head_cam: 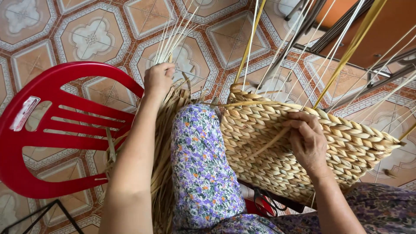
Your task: The person sits on the floor weaving a basket from dried palm strips, folding and threading strips over and under the woven wall to build up the rim. They pull strips tight, bend them around the edge, and reach to a pile of spare strips beside them to continue weaving.
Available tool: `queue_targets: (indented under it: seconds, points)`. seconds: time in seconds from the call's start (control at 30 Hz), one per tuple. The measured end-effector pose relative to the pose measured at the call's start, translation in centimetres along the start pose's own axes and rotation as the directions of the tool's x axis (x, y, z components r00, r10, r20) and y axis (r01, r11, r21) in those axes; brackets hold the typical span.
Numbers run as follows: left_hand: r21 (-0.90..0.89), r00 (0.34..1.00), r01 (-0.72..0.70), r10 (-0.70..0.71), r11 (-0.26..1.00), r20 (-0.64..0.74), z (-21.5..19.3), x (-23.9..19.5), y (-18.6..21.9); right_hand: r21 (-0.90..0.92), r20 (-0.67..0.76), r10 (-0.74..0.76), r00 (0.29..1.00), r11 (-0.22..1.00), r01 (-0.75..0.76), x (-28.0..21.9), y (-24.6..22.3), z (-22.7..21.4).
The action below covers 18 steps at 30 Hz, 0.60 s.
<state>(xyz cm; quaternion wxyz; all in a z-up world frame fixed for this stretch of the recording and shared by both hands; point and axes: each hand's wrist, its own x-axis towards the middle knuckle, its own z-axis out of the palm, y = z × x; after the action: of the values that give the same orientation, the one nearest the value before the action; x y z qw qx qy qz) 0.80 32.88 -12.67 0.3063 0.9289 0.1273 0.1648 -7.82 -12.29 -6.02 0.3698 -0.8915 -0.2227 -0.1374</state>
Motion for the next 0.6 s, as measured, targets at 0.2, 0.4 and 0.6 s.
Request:
queue_targets:
  seconds: [0.2,0.4,0.6]
  points:
    - [0.442,0.804,0.432,-0.558,0.786,0.207,1.6,3.0,2.9,0.016,-0.001,-0.016,1.0,1.0,0.016,-0.1,0.3,0.1]
    - [0.28,0.886,0.29,-0.367,0.915,0.283,-3.4,3.1,6.2,0.037,0.003,-0.014,1.0,0.999,0.014,-0.2,0.3,0.1]
    - [-0.643,0.974,-0.119,0.214,0.757,0.07,-15.5,3.5,10.7,0.071,0.01,0.003,1.0,0.997,-0.004,0.0,0.1,0.0]
